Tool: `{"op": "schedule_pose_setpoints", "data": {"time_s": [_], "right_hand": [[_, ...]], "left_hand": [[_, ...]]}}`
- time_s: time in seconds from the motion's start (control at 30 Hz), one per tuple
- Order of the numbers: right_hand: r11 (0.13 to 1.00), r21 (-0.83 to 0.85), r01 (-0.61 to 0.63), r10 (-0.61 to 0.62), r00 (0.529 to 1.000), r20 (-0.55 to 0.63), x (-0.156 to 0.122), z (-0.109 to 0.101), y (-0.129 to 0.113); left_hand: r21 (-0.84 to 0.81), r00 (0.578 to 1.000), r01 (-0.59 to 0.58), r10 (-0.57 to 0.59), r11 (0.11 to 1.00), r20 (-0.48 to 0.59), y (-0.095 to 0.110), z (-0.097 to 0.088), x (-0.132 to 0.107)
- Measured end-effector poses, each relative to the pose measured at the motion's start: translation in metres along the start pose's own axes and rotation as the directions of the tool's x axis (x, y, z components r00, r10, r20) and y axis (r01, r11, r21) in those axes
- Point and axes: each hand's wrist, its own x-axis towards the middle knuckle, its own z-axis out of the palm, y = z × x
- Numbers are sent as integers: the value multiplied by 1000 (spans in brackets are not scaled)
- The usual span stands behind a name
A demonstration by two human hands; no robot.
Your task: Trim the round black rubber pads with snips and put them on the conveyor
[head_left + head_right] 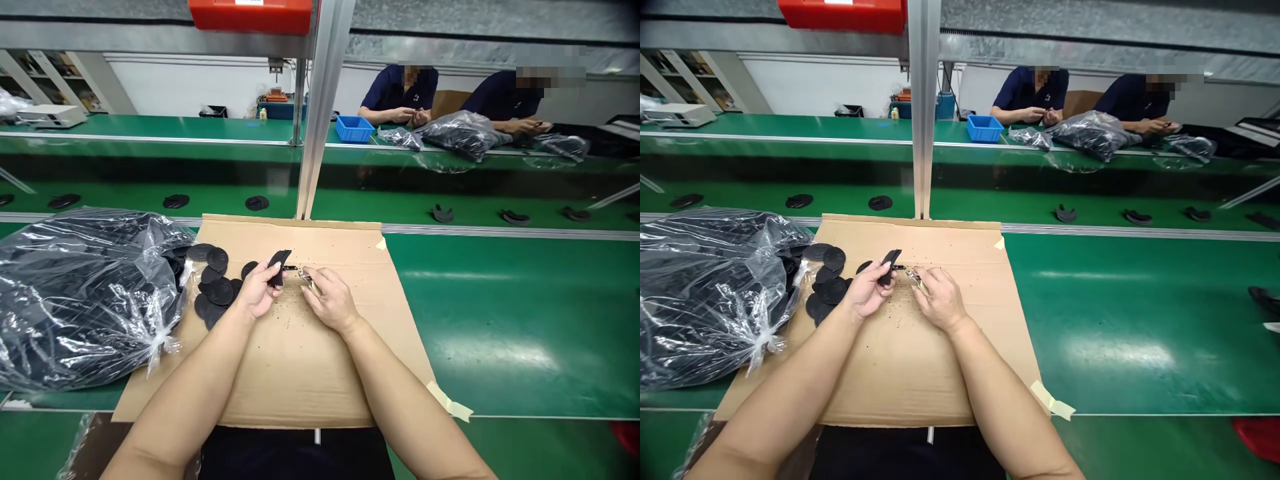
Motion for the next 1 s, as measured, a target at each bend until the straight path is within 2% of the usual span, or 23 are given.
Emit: {"op": "schedule_pose_setpoints", "data": {"time_s": [0.23,0.53,0.7,0.83,0.93,1.0], "right_hand": [[999,-36,-2,0,999,-41,-1,-1,-1],[991,-132,-8,12,999,31,0,-2,-1],[981,-182,-64,80,993,87,-1,-4,-1],[988,-49,-144,148,986,73,-3,-1,-2],[969,126,-211,210,978,17,-3,1,-3],[955,184,-231,239,971,-19,-3,0,-3]], "left_hand": [[29,1000,4,-4,1000,19,-2,0,-1],[-4,999,38,-38,999,6,-2,2,-2],[0,1000,20,-20,1000,23,-3,4,-4],[35,1000,-13,13,999,3,-5,5,-3],[72,995,-94,96,993,-20,-5,4,0],[89,987,-143,148,986,-55,-5,1,3]]}}
